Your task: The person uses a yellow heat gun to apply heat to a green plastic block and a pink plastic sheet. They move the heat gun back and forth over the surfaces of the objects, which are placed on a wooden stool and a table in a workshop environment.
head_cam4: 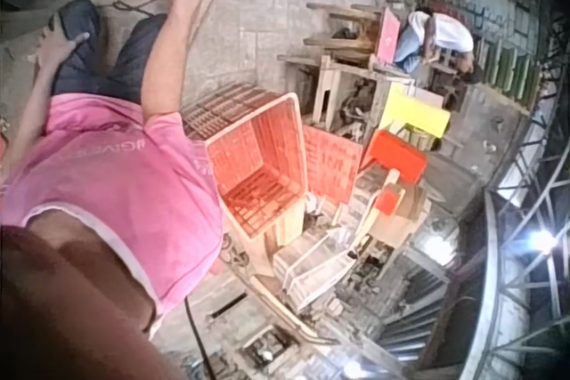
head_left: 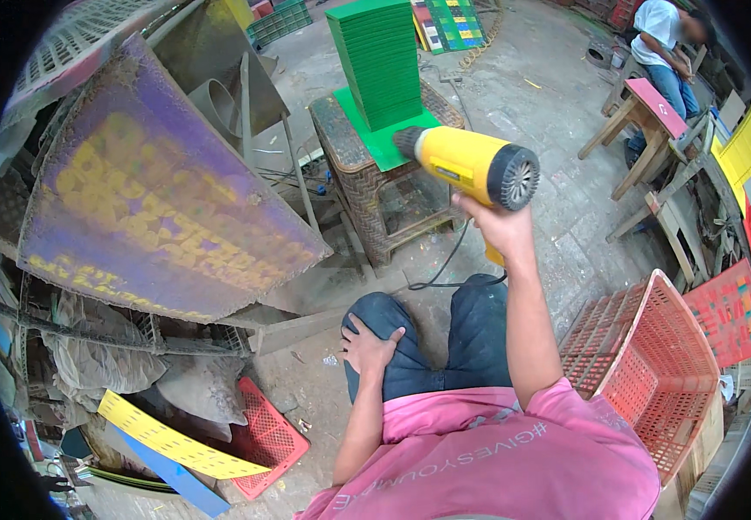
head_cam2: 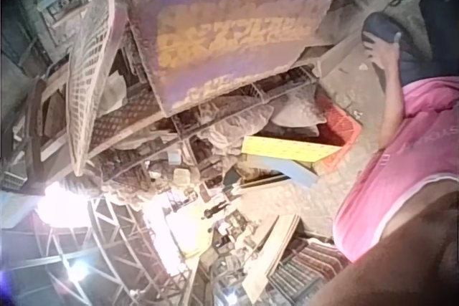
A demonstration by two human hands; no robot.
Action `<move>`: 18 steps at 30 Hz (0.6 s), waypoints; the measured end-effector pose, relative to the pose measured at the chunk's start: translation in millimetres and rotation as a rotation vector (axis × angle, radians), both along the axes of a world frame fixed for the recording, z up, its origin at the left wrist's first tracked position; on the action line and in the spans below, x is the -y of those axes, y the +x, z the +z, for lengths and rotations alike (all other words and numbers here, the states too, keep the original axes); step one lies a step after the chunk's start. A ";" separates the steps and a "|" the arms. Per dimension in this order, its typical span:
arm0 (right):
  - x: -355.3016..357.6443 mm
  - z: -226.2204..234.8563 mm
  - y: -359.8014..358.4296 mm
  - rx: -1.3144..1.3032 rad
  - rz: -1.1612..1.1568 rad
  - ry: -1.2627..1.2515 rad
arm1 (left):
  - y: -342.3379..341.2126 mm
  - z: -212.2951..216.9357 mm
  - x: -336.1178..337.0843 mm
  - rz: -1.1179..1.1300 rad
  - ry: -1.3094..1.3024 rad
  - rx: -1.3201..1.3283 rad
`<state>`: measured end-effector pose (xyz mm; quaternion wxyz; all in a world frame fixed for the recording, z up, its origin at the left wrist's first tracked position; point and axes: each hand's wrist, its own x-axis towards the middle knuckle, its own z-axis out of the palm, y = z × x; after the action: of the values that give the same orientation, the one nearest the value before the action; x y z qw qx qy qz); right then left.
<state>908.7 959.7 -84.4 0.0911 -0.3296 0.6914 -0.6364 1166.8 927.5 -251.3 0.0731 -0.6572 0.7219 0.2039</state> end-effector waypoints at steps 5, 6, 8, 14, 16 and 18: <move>-14.7 -4.8 -31.6 0.026 -0.229 -0.019 | 1.1 4.7 -0.6 0.009 0.004 0.016; -16.2 -4.4 -31.1 0.028 -0.213 -0.033 | 1.7 4.0 -0.5 0.010 0.000 0.019; -19.4 -0.5 -26.4 0.035 -0.182 -0.067 | 0.8 3.3 1.0 0.011 -0.009 0.023; -7.8 -9.2 19.7 0.052 0.038 -0.049 | -6.6 -0.4 2.7 -0.011 0.010 0.019; -10.6 -12.4 14.9 0.051 -0.015 -0.051 | -9.1 0.4 3.6 -0.003 0.016 0.025; -10.0 -11.4 8.4 0.126 -0.098 -0.066 | -4.3 -0.3 5.3 0.011 0.019 0.015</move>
<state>917.1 969.7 -95.8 0.0923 -0.2575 0.6785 -0.6818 1162.5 922.3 -251.6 0.0836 -0.6619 0.7157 0.2064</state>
